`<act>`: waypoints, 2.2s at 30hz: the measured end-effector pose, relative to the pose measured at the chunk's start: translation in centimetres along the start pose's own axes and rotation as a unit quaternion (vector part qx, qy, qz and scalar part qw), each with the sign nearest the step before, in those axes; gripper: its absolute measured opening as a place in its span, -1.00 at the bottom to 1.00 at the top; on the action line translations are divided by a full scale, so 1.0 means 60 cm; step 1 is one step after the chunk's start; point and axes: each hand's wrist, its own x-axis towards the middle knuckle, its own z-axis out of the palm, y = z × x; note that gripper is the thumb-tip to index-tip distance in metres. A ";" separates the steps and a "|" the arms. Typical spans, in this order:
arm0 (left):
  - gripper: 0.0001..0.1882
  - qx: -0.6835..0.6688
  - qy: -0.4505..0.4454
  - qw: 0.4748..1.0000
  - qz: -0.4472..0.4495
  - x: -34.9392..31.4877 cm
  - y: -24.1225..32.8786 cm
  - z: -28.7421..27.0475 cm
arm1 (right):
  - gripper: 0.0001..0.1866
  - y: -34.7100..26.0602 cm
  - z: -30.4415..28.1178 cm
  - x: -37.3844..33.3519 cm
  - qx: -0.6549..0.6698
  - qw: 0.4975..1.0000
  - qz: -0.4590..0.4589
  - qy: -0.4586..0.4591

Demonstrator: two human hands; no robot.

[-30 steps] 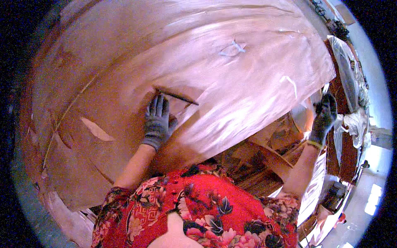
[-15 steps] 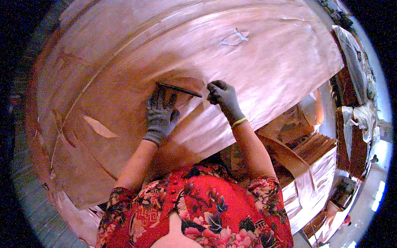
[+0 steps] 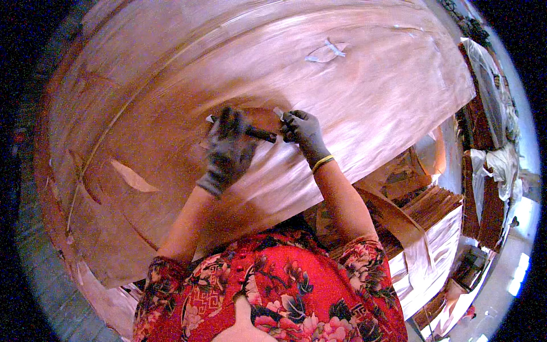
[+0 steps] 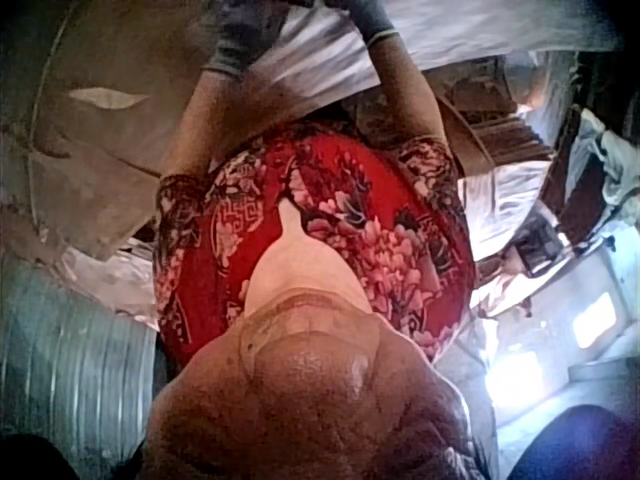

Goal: The person applies thin wood veneer strips to a large curved wooden surface. They smooth the veneer, trim the edges with a utility knife, and secure the strips in place with small white clips.

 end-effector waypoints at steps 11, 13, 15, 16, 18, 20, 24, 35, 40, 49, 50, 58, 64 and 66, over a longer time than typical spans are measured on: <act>-0.38 0.065 -0.165 0.982 0.064 0.056 0.011 0.079 | -0.80 -0.001 -0.019 -0.001 -0.045 0.999 0.001 0.006; -0.41 0.085 -0.175 0.978 0.075 0.061 0.014 0.078 | -0.73 0.013 -0.045 0.008 -0.138 0.990 -0.008 0.016; -0.42 0.118 -0.162 0.976 0.088 0.059 0.016 0.085 | -0.68 0.019 -0.055 0.011 -0.296 0.952 -0.051 0.051; -0.44 0.116 -0.164 0.976 0.083 0.059 0.019 0.090 | -0.64 0.022 -0.060 0.012 -0.373 0.923 -0.071 0.069; -0.48 0.115 -0.169 0.976 0.070 0.061 0.026 0.094 | -0.60 0.021 -0.062 0.015 -0.411 0.907 -0.065 0.064; -0.50 0.123 -0.170 0.976 0.057 0.062 0.036 0.102 | -0.61 0.011 -0.063 0.013 -0.438 0.895 -0.066 0.055; -0.52 0.132 -0.162 0.976 0.057 0.059 0.036 0.103 | -0.64 -0.005 -0.060 -0.003 -0.444 0.894 -0.051 0.044; -0.57 0.098 -0.189 0.977 0.028 0.062 0.045 0.098 | -0.79 0.072 -0.003 -0.150 -0.244 0.967 -0.053 0.051; -0.64 -0.002 -0.177 0.983 0.039 0.045 0.018 0.093 | -0.78 0.069 0.017 -0.204 -0.316 0.915 -0.241 -0.067; -0.80 -0.210 0.054 0.964 -0.155 -0.098 0.011 -0.056 | -0.86 0.023 0.109 -0.205 -0.073 0.985 -0.111 -0.113; -0.82 -0.254 0.056 0.948 -0.186 -0.113 0.014 -0.070 | -0.86 0.026 0.119 -0.203 -0.077 0.984 -0.093 -0.129; -0.84 -0.439 0.059 0.815 -0.375 -0.147 0.029 -0.121 | -0.84 0.071 0.188 -0.178 -0.099 0.969 -0.047 -0.223; -0.45 -0.101 0.124 0.960 -0.228 -0.140 -0.023 -0.127 | -0.83 0.063 0.197 -0.177 -0.180 0.959 0.000 -0.217; -0.24 -0.001 0.158 0.968 -0.195 -0.134 -0.055 -0.112 | -0.82 0.070 0.182 -0.176 -0.154 0.966 -0.004 -0.210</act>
